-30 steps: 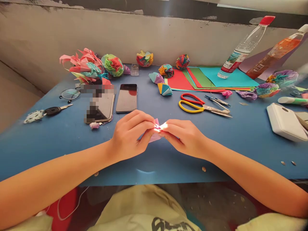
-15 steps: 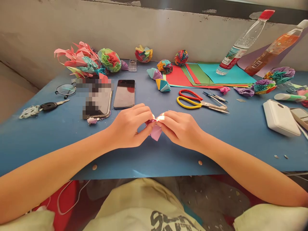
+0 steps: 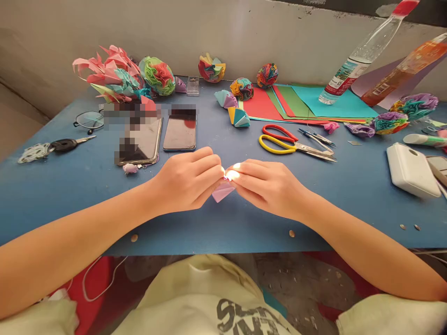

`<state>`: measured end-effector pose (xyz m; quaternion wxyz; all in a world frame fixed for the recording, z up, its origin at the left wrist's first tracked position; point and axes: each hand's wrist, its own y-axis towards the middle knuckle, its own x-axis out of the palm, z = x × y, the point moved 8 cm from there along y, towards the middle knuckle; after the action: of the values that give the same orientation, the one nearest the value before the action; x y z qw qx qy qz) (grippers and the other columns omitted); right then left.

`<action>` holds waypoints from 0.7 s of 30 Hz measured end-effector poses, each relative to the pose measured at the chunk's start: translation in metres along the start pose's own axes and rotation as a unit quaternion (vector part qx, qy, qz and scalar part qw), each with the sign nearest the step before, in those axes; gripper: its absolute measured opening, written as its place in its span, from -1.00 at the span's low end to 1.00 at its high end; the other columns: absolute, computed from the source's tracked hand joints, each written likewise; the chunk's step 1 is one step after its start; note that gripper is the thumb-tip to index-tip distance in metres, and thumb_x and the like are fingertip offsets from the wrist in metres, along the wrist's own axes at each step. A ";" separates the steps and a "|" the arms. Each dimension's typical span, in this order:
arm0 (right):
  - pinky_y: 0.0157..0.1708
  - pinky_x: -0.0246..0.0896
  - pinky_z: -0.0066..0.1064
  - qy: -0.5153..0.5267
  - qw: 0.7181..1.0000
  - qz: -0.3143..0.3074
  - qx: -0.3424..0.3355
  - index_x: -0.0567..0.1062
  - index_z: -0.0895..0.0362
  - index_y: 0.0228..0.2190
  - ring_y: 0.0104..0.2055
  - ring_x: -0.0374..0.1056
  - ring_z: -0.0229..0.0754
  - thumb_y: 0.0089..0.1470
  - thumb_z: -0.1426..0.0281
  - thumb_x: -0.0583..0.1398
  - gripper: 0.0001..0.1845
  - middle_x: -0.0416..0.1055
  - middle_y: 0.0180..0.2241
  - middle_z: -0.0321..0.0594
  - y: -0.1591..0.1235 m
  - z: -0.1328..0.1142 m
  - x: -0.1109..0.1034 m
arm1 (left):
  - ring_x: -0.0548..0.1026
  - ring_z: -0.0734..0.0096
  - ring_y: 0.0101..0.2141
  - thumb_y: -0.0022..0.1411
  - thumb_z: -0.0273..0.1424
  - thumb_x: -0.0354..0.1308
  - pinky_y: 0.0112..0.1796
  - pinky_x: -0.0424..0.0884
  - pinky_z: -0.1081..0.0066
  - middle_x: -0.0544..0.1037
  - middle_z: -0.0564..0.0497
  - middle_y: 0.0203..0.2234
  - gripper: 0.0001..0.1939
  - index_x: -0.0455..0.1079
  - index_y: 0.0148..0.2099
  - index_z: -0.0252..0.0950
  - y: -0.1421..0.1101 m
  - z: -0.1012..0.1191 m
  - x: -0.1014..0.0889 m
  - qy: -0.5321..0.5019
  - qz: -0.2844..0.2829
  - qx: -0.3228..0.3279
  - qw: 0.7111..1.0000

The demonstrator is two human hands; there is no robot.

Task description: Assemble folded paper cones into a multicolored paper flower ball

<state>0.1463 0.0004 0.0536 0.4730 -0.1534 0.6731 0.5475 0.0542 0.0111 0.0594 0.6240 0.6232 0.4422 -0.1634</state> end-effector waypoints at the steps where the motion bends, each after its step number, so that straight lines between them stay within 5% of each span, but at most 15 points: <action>1: -0.46 0.16 -0.48 0.019 1.000 -0.002 0.005 0.40 0.18 -0.35 -0.38 0.31 -0.30 0.16 0.51 0.08 -0.90 0.45 -0.36 -0.18 0.000 0.000 0.000 | 0.29 0.42 -0.50 0.22 -0.52 -0.03 -0.52 0.24 0.45 0.37 0.01 -0.54 -0.85 0.22 -0.41 -0.28 0.000 0.001 0.001 0.001 -0.005 0.007 1.000; 9: -0.49 0.11 -0.52 0.095 0.994 -0.011 0.051 0.33 0.13 -0.49 -0.46 0.23 -0.35 0.19 0.49 0.03 -0.78 0.36 -0.49 -0.26 -0.003 0.003 0.010 | 0.30 0.43 -0.51 0.25 -0.50 -0.08 -0.55 0.10 0.44 0.33 0.04 -0.58 -0.79 0.23 -0.45 -0.28 0.000 0.008 0.002 0.004 -0.024 0.016 1.000; 17: -0.47 0.09 -0.38 -0.114 0.993 -0.041 0.006 0.33 0.14 -0.43 -0.39 0.28 -0.21 0.23 0.43 -0.03 -0.78 0.35 -0.44 -0.16 0.001 -0.005 0.008 | 0.38 0.41 -0.46 0.36 -0.35 -0.24 -0.46 0.19 0.43 0.35 0.04 -0.57 -0.66 0.30 -0.34 -0.31 -0.003 -0.004 0.020 -0.093 -0.122 -0.127 0.980; 21: -0.50 0.02 -0.35 -0.172 0.980 -0.083 0.053 0.34 0.13 -0.49 -0.42 0.29 -0.20 0.28 0.40 -0.10 -0.65 0.33 -0.48 -0.16 0.004 0.000 0.009 | 0.43 0.37 -0.43 0.38 -0.40 -0.30 -0.40 0.25 0.39 0.38 0.03 -0.51 -0.63 0.31 -0.28 -0.32 -0.006 -0.005 0.026 -0.142 -0.133 -0.165 0.967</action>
<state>0.1385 0.0049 0.0487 0.6329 -0.0864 0.5948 0.4880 0.0624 0.0238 0.0367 0.7476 0.4174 0.4485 -0.2565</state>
